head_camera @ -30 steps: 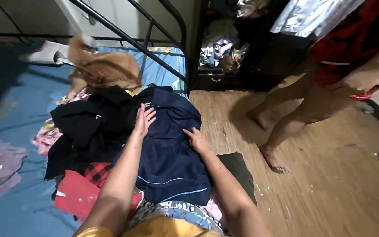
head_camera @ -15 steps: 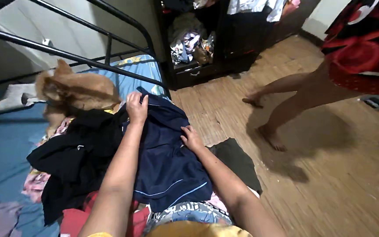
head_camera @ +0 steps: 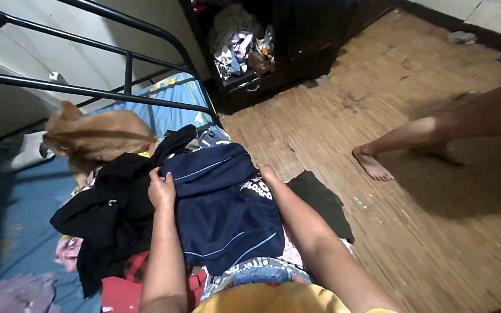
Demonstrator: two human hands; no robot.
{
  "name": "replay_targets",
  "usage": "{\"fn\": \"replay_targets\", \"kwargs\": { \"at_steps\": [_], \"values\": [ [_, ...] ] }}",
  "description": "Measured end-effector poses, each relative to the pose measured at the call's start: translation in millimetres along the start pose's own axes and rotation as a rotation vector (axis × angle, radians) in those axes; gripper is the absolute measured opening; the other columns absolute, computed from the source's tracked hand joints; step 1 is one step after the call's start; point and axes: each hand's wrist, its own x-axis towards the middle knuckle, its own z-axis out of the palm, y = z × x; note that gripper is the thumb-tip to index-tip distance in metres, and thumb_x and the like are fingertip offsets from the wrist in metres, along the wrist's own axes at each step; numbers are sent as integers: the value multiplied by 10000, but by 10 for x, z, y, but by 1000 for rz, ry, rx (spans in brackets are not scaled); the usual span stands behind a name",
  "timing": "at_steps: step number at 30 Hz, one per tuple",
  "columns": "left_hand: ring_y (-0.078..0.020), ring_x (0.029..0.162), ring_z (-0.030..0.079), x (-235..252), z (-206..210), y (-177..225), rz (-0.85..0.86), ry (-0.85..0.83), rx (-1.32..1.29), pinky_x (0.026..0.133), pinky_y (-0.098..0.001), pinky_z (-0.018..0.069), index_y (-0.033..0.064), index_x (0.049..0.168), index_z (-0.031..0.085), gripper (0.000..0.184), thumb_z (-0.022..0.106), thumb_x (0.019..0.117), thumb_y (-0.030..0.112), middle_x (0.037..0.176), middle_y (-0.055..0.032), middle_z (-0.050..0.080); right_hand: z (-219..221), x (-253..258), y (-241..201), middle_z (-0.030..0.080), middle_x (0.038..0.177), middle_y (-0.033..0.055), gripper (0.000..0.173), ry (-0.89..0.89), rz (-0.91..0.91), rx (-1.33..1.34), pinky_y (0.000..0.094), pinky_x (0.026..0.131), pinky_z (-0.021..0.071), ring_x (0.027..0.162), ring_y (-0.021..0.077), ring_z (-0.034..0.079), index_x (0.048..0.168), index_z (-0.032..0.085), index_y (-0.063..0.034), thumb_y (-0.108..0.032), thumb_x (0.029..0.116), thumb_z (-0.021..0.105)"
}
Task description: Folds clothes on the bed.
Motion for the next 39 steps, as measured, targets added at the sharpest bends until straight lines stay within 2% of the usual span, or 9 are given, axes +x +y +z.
{"fn": "replay_targets", "kwargs": {
  "at_steps": [4,7,13,16,20,23,31,35,39],
  "values": [
    [-454,1344,505,-117,104,33,357,313,-36,1133,-554,392,-53,1360,581,471,549,1019,270,1415,-297,545,-8,125,57,597,1360,255,553,-79,1,-45,495,1105,442,1281,324,574,1334,591,61,-405,1037,593],
    [-486,1495,298,-191,335,-22,667,181,61,1234,-640,184,3,1377,599,493,503,1037,348,1565,-283,407,-5,143,73,616,1308,248,515,-47,33,13,485,1053,488,1212,317,608,1342,564,56,-324,1007,659],
    [-462,1545,179,-63,578,-273,430,-213,203,1240,-646,74,88,1421,594,556,558,1014,465,1638,-278,274,73,-48,-202,642,1196,256,476,65,-90,7,476,974,515,1106,319,633,1228,606,71,-354,1016,643],
    [-394,1519,299,-158,352,-77,357,-159,-212,1261,-565,154,1,1336,632,503,555,1031,394,1568,-245,423,298,-430,-564,651,1166,238,423,107,-343,-61,481,974,511,1088,309,637,1199,617,53,-329,1019,642],
    [-212,1228,619,-333,109,166,193,-332,-905,1034,-389,518,-20,1431,476,553,313,1091,386,1384,-167,601,894,-939,-780,489,1508,216,384,-243,-734,-240,449,1146,440,1396,281,495,1219,622,42,-270,996,653],
    [-206,1099,669,-315,-66,233,-10,-346,-949,941,-412,576,46,1523,382,622,660,993,217,1305,-169,633,1107,-1148,-835,484,1535,186,433,-622,-883,-516,469,1189,385,1440,284,451,1321,642,-44,-326,994,659],
    [-423,1201,622,-6,-164,-355,59,-79,-323,987,-623,509,75,1527,367,769,792,890,138,1360,-257,594,-209,-1584,-709,691,1202,196,584,-292,-348,-1166,619,1015,485,1158,371,654,1255,674,-57,-570,1007,545],
    [-405,1462,382,-408,-77,-278,534,169,-102,1182,-563,351,14,1420,543,508,633,975,243,1557,-238,421,-546,-1919,-268,690,1122,275,832,-257,-15,-1319,678,957,483,1127,453,650,1074,713,19,-752,962,421],
    [-359,1547,247,-499,98,-391,754,-266,77,1254,-605,157,110,1325,668,444,566,1025,421,1605,-167,404,-542,-1998,75,702,1015,200,592,-290,-70,-1084,617,913,514,1005,369,676,1065,703,-26,-596,978,574]
  ]
}}
